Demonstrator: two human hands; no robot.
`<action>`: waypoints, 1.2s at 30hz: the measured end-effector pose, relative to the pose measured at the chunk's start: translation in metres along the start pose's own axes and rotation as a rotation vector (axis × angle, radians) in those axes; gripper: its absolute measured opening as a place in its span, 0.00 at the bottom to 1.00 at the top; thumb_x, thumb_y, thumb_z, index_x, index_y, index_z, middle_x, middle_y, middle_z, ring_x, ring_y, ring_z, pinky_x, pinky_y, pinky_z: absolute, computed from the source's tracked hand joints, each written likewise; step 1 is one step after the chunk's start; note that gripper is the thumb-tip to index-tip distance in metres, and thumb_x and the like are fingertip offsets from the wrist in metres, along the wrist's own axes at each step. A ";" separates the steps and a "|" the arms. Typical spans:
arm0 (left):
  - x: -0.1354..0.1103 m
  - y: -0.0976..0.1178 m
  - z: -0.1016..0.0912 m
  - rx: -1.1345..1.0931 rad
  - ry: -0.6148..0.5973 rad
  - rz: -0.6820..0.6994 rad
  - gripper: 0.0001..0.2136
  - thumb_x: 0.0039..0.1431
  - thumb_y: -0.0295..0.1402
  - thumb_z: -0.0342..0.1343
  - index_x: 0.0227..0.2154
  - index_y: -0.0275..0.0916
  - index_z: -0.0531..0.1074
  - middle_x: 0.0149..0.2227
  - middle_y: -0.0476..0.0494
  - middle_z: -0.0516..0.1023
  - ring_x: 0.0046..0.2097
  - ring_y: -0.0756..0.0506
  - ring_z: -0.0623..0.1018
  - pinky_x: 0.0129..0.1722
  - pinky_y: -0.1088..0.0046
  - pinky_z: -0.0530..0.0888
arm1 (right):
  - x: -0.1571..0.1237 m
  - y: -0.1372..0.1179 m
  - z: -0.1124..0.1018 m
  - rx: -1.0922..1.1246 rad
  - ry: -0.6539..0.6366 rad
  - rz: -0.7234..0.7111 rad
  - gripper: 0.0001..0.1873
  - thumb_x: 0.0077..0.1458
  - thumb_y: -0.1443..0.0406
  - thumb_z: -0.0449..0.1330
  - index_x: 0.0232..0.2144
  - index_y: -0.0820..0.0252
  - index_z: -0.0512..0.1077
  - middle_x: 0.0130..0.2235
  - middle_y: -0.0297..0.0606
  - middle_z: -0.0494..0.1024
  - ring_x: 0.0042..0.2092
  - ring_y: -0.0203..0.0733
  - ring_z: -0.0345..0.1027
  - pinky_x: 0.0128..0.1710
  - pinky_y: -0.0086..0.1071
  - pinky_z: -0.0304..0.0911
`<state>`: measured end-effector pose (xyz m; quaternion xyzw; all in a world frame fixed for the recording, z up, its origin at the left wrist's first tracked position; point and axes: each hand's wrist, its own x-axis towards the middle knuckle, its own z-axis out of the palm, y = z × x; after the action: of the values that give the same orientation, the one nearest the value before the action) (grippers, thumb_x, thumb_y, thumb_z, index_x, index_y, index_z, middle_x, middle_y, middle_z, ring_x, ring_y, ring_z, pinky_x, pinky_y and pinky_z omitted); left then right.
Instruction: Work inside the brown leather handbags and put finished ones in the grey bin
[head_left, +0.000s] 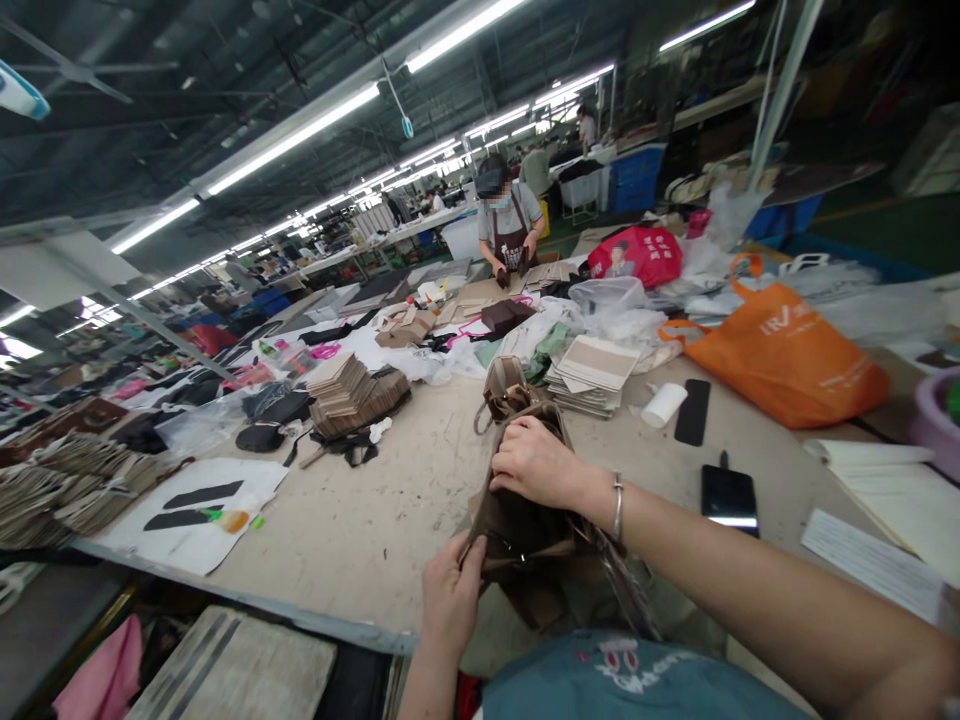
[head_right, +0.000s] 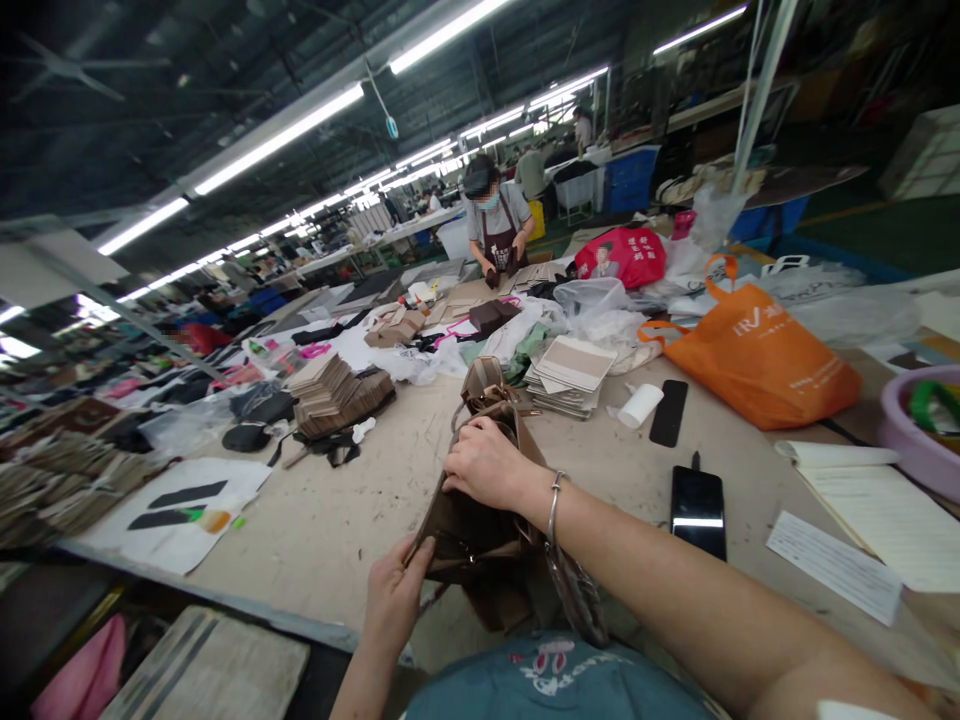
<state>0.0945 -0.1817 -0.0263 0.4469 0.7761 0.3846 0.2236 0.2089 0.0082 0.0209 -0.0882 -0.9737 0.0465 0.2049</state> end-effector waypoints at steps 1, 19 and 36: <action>0.000 0.000 0.000 0.001 0.000 0.002 0.18 0.60 0.42 0.46 0.42 0.36 0.75 0.38 0.43 0.79 0.38 0.45 0.77 0.38 0.72 0.72 | 0.000 0.000 0.000 0.000 0.005 0.004 0.13 0.55 0.56 0.58 0.27 0.60 0.73 0.29 0.38 0.76 0.39 0.42 0.61 0.48 0.39 0.45; 0.008 0.024 -0.023 0.275 -0.115 0.080 0.18 0.55 0.41 0.53 0.48 0.39 0.70 0.42 0.44 0.78 0.43 0.44 0.76 0.41 0.72 0.70 | 0.006 0.000 -0.005 -0.005 -0.052 -0.035 0.11 0.55 0.57 0.58 0.29 0.58 0.75 0.30 0.37 0.77 0.40 0.44 0.63 0.57 0.51 0.35; 0.035 0.021 -0.008 0.551 0.064 0.151 0.20 0.61 0.43 0.42 0.21 0.39 0.72 0.20 0.45 0.74 0.25 0.49 0.72 0.27 0.75 0.60 | -0.001 0.033 -0.019 -0.020 -0.021 -0.011 0.20 0.52 0.57 0.61 0.47 0.55 0.70 0.33 0.38 0.76 0.42 0.43 0.65 0.58 0.56 0.30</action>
<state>0.0823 -0.1480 -0.0049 0.5349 0.8226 0.1887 0.0402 0.2230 0.0411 0.0338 -0.0844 -0.9767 0.0364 0.1940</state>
